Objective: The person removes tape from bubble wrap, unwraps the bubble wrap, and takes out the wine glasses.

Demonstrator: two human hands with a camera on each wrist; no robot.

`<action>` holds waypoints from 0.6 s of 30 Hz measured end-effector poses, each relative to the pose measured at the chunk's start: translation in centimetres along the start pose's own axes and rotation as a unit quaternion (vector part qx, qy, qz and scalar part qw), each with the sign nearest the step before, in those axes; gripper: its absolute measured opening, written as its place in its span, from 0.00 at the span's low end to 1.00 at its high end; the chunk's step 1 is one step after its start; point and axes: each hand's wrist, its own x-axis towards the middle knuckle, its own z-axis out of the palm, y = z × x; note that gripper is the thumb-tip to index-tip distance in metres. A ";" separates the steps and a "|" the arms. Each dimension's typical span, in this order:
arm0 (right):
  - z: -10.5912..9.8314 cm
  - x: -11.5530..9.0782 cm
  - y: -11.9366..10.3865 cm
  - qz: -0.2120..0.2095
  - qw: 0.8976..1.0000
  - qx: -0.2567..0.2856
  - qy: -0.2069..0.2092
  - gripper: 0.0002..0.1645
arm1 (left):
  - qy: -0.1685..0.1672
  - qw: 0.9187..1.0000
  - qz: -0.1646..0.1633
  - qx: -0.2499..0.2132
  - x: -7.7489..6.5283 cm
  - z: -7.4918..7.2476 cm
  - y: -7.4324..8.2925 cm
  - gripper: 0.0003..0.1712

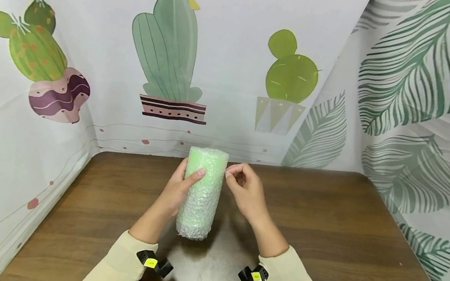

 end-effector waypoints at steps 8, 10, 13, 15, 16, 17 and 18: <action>0.2 0.0 0.0 -0.005 0.999 0.041 0.011 0.05 | -0.004 1.000 -0.001 -0.001 0.0 0.0 0.2 0.36; 0.2 0.0 0.0 -0.003 0.999 0.046 0.014 0.05 | -0.003 1.000 0.001 0.003 0.0 0.0 0.2 0.36; 0.3 0.0 0.0 0.001 0.999 0.047 0.014 0.06 | -0.003 1.000 0.001 0.007 -0.1 0.0 0.3 0.37; 0.2 0.0 0.1 0.002 0.999 0.050 0.011 0.05 | -0.003 1.000 0.000 0.009 -0.2 0.0 0.3 0.37; 0.2 0.1 0.1 0.000 0.999 0.052 0.010 0.05 | -0.003 1.000 0.000 0.009 -0.2 0.0 0.4 0.37; 0.2 0.1 0.0 -0.001 0.998 0.054 0.008 0.05 | -0.004 1.000 0.001 0.009 -0.2 0.0 0.4 0.37; 0.2 0.1 0.0 -0.003 0.998 0.057 0.006 0.04 | -0.005 1.000 0.003 0.010 -0.1 0.0 0.4 0.37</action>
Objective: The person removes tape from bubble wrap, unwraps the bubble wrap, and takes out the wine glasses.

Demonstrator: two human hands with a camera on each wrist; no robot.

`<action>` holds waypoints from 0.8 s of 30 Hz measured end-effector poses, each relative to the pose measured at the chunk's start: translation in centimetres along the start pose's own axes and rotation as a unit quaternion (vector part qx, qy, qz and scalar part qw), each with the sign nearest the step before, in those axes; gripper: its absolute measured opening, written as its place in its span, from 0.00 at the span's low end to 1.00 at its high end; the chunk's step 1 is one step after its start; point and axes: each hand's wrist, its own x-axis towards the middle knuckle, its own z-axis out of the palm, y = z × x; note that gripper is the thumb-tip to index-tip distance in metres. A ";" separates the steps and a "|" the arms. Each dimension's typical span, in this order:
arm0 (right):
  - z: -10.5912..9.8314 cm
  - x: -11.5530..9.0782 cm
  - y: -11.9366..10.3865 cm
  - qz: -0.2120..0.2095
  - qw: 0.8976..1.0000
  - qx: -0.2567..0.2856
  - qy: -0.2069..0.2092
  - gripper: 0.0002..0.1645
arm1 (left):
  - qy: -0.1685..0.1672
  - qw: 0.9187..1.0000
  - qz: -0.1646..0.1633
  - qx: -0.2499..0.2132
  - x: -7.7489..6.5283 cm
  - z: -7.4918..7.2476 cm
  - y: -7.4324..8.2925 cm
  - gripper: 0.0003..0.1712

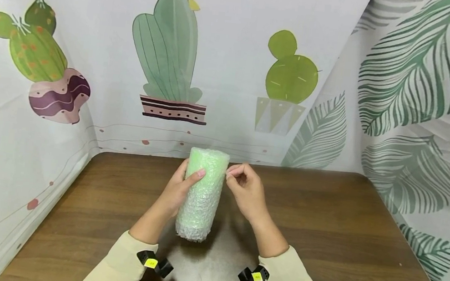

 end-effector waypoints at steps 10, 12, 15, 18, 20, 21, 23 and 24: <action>-0.3 0.1 -0.5 0.009 0.999 0.039 -0.030 0.04 | 0.022 0.999 -0.006 0.028 0.3 -0.5 -0.1 0.39; -0.4 0.1 -0.5 0.011 0.998 0.043 -0.034 0.05 | 0.022 0.999 -0.007 0.030 0.2 -0.5 -0.1 0.40; -0.4 0.1 -0.5 0.012 0.998 0.054 -0.037 0.07 | 0.023 0.999 -0.008 0.030 0.3 -0.5 -0.1 0.40; -0.4 0.1 -0.6 0.015 0.997 0.064 -0.040 0.06 | 0.026 0.999 -0.012 0.026 0.3 -0.4 -0.2 0.40; -0.4 0.0 -0.6 0.019 0.996 0.071 -0.042 0.06 | 0.028 0.999 -0.013 0.023 0.3 -0.4 -0.2 0.40; -0.4 0.0 -0.6 0.020 0.996 0.073 -0.043 0.05 | 0.029 0.999 -0.012 0.022 0.3 -0.4 -0.3 0.39; -0.5 0.0 -0.5 0.019 0.996 0.075 -0.046 0.05 | 0.032 0.999 -0.013 0.022 0.3 -0.4 -0.3 0.40; -0.5 0.0 -0.4 0.020 0.996 0.078 -0.046 0.06 | 0.033 0.999 -0.014 0.024 0.3 -0.4 -0.3 0.40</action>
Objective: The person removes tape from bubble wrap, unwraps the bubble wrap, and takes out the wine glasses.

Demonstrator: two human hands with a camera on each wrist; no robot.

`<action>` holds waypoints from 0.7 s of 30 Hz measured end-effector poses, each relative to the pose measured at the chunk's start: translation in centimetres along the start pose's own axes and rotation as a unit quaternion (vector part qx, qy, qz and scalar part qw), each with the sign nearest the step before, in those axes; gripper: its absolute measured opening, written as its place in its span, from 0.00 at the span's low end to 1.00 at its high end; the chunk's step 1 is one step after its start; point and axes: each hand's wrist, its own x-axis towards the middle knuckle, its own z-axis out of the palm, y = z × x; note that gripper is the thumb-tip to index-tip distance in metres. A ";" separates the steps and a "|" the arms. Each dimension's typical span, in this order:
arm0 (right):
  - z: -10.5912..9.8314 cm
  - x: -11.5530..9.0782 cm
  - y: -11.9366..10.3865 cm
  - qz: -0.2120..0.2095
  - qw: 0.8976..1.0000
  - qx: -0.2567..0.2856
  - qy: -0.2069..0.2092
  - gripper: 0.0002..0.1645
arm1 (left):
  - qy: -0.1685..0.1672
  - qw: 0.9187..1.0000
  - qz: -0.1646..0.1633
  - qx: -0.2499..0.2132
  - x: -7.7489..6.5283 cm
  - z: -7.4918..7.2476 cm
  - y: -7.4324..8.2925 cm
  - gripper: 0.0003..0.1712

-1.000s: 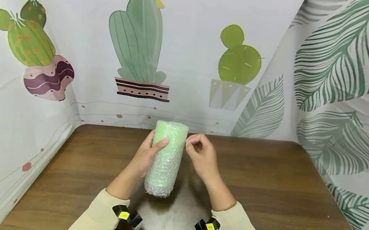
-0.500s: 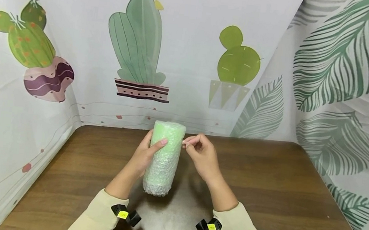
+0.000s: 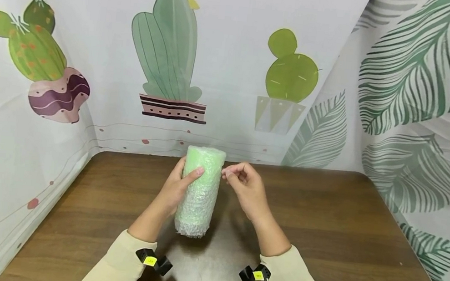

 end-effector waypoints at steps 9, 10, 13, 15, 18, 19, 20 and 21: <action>-0.1 0.1 0.2 0.005 1.000 0.003 0.008 0.07 | -0.013 1.000 0.000 0.001 0.2 -0.1 -0.3 0.41; -0.1 0.2 0.2 0.006 1.000 -0.001 0.007 0.08 | -0.013 1.000 0.002 -0.001 0.3 -0.1 -0.3 0.41; -0.2 0.2 0.2 0.008 1.000 -0.022 0.007 0.10 | -0.011 1.000 0.003 -0.001 0.3 0.0 -0.4 0.41; -0.2 0.2 0.2 0.007 0.999 -0.038 0.006 0.11 | -0.009 1.000 0.003 0.001 0.3 0.0 -0.4 0.41; -0.1 0.1 0.2 0.006 0.998 -0.057 0.009 0.09 | -0.007 1.000 0.006 0.010 0.2 0.1 -0.4 0.42; -0.1 0.1 0.2 0.006 0.998 -0.063 0.012 0.08 | -0.006 1.000 0.008 0.014 0.1 0.2 -0.4 0.42; 0.0 0.1 0.2 0.007 0.998 -0.067 0.014 0.07 | -0.006 1.000 0.011 0.017 0.1 0.2 -0.4 0.42; 0.0 0.1 0.2 0.008 0.997 -0.069 0.016 0.07 | -0.004 1.000 0.011 0.019 0.0 0.3 -0.4 0.42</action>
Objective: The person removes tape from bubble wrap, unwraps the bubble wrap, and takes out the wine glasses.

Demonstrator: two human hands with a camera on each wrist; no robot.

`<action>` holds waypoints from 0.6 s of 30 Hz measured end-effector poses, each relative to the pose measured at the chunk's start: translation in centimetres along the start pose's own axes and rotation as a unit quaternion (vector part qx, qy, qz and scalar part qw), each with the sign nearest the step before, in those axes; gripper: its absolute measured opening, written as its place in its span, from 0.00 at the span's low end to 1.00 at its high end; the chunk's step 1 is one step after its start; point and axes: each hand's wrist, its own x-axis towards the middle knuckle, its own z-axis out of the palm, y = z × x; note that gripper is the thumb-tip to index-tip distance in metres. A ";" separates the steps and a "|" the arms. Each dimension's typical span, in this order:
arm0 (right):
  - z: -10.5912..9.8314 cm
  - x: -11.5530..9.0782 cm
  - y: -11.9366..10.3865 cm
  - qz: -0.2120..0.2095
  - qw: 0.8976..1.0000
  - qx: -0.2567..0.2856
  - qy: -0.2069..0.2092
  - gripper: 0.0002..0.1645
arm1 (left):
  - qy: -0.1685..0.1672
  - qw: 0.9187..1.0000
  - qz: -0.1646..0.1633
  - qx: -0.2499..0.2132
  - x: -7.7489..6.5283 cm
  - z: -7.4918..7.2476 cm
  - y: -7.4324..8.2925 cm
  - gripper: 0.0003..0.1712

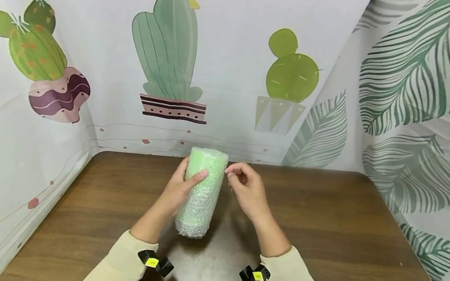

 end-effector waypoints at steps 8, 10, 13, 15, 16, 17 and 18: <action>0.1 -0.3 -0.5 0.037 0.997 0.055 -0.029 0.05 | 0.002 1.000 0.000 0.007 -0.1 0.2 0.0 0.42; 0.1 -0.3 -0.6 0.042 0.996 0.070 -0.032 0.06 | 0.001 1.000 0.001 0.008 -0.1 0.2 0.0 0.42; 0.1 -0.3 -0.7 0.038 0.996 0.074 -0.037 0.09 | 0.002 1.000 0.001 0.013 0.0 0.2 -0.1 0.42; 0.1 -0.2 -0.6 0.033 0.996 0.072 -0.041 0.10 | 0.005 1.000 0.001 0.015 0.1 0.1 -0.1 0.43; 0.1 -0.2 -0.6 0.032 0.996 0.071 -0.043 0.10 | 0.007 1.000 0.001 0.015 0.1 0.1 -0.1 0.42; 0.1 -0.2 -0.6 0.031 0.996 0.070 -0.046 0.11 | 0.008 1.000 0.002 0.016 0.1 0.0 -0.1 0.43; 0.1 -0.2 -0.6 0.029 0.996 0.070 -0.049 0.11 | 0.010 1.000 0.004 0.017 0.2 0.0 -0.1 0.43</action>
